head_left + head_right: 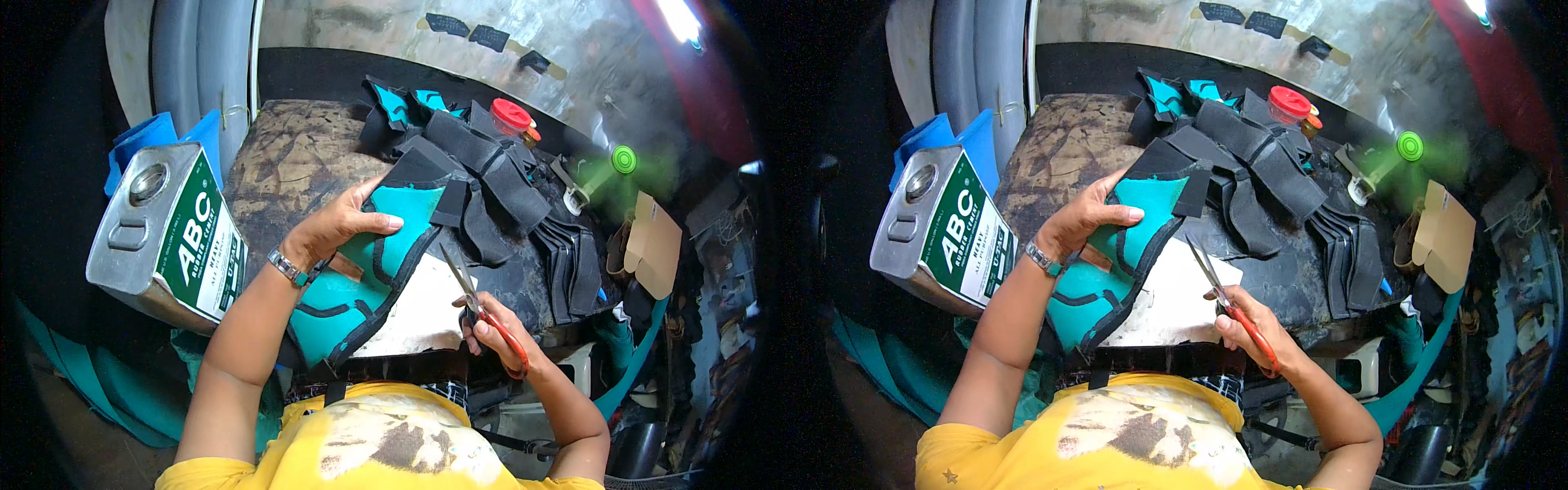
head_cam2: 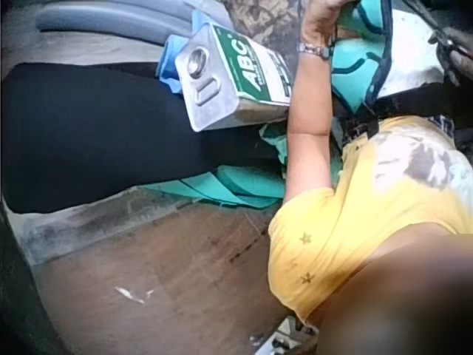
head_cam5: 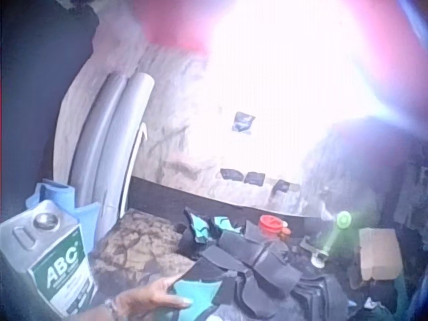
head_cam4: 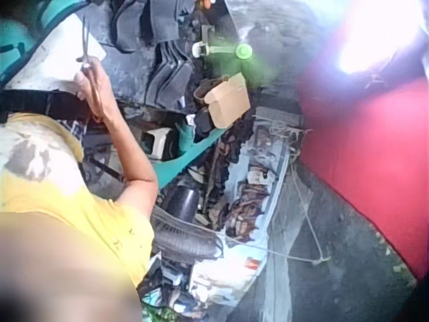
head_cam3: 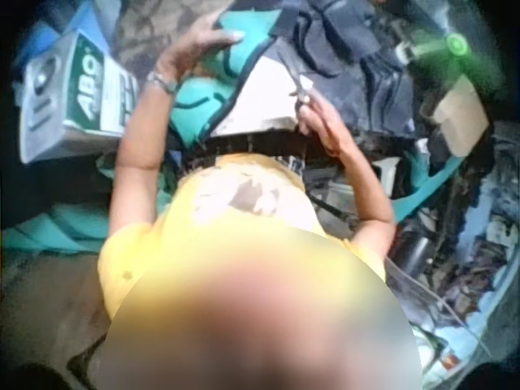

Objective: The person uses red-handled scissors to cut black and teal fabric pieces on a workbench. They repeatedly pick up fabric, trim edges, and place cut pieces aside while continuing to cut additional pieces.

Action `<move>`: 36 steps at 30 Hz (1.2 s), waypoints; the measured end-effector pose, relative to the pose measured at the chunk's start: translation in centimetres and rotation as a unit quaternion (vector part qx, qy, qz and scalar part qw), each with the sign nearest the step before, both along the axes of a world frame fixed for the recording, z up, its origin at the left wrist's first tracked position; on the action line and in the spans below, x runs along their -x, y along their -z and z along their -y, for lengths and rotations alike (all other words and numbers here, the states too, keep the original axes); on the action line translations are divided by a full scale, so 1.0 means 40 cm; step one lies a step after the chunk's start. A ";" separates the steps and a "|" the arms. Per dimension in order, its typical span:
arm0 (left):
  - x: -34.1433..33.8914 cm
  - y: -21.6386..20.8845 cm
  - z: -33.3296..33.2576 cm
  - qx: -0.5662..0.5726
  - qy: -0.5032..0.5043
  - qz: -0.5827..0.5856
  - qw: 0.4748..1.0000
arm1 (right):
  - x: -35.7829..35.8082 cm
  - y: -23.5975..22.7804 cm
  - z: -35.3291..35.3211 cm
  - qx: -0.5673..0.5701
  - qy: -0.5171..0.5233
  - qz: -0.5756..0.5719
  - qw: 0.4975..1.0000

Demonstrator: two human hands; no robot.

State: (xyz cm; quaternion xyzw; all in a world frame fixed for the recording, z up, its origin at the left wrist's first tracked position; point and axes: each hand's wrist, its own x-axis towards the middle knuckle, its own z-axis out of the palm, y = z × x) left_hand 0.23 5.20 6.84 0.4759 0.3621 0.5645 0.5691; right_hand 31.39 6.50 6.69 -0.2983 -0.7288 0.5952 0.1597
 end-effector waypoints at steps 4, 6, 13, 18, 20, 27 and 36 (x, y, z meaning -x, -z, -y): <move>-0.010 0.002 -0.008 -0.105 0.021 -0.049 0.993 | -0.001 -0.019 0.011 0.009 0.021 0.046 0.999; -0.012 0.000 -0.015 -0.144 0.046 -0.066 0.986 | 0.002 -0.032 0.016 0.024 0.022 0.022 0.999; -0.007 -0.006 0.001 -0.026 0.150 -0.041 0.988 | -0.014 -0.061 0.025 0.219 -0.025 -0.088 0.972; -0.012 -0.012 0.007 -0.002 0.147 -0.064 0.987 | -0.025 -0.058 0.040 0.213 -0.028 -0.077 0.974; -0.011 -0.013 0.007 -0.003 0.146 -0.083 0.986 | -0.030 -0.063 0.042 0.187 -0.024 -0.055 0.981; -0.020 -0.007 0.003 -0.040 0.127 -0.107 0.985 | -0.046 -0.081 0.043 0.155 -0.009 -0.016 0.988; -0.021 -0.005 0.001 -0.070 0.114 -0.148 0.980 | -0.046 -0.092 0.052 0.113 0.018 0.046 0.992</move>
